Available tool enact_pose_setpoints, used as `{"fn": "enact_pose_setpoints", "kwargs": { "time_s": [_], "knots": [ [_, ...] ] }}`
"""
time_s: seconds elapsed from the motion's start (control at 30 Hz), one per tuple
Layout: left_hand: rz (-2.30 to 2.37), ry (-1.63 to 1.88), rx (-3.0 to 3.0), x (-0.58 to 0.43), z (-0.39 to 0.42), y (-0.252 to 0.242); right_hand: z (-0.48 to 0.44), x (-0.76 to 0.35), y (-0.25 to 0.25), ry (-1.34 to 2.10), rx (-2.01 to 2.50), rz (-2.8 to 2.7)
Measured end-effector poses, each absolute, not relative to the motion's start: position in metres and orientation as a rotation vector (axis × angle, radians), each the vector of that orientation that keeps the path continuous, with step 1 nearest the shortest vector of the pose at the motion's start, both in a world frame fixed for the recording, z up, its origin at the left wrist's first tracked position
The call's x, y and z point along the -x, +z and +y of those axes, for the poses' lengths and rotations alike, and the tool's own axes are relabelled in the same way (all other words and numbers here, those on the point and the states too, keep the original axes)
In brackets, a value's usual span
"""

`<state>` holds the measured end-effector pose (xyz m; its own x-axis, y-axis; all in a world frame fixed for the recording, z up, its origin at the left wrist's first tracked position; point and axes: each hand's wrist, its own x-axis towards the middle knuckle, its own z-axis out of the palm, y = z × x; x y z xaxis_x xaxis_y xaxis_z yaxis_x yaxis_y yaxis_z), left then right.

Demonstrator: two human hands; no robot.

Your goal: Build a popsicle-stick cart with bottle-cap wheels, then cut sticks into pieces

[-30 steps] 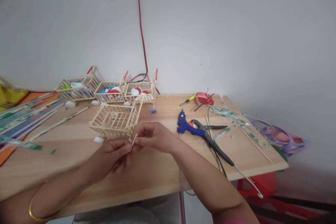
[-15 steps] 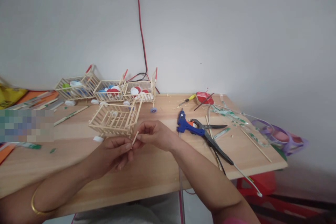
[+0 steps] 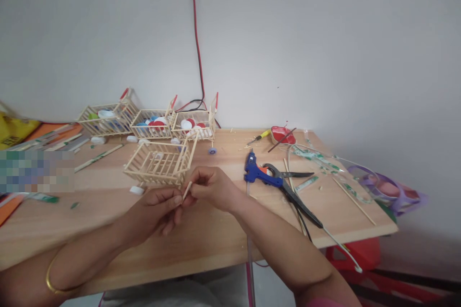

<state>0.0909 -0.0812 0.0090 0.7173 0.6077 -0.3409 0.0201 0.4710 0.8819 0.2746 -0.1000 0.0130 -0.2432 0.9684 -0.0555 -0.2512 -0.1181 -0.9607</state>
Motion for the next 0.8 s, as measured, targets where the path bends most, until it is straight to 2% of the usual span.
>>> {"fn": "enact_pose_setpoints", "kwargs": {
  "time_s": [0.23,0.4,0.57,0.7,0.8],
  "knots": [
    [0.755,0.468,-1.092,-0.091,-0.079,0.011,-0.098,-0.286,0.020,1.655,0.896,-1.226],
    [0.740,0.461,-1.474,-0.084,-0.076,0.009,-0.097,-0.296,0.027,1.561,1.019,-1.309],
    [0.465,0.647,-2.158,-0.079,-0.075,0.002,-0.095,-0.321,0.033,1.236,1.270,-1.416],
    [0.358,0.753,-2.422,-0.079,-0.075,-0.004,-0.093,-0.336,0.038,0.915,1.438,-1.479],
    [0.369,0.840,-2.561,-0.078,-0.076,-0.002,-0.089,-0.343,0.040,0.543,1.543,-1.464]
  ]
}}
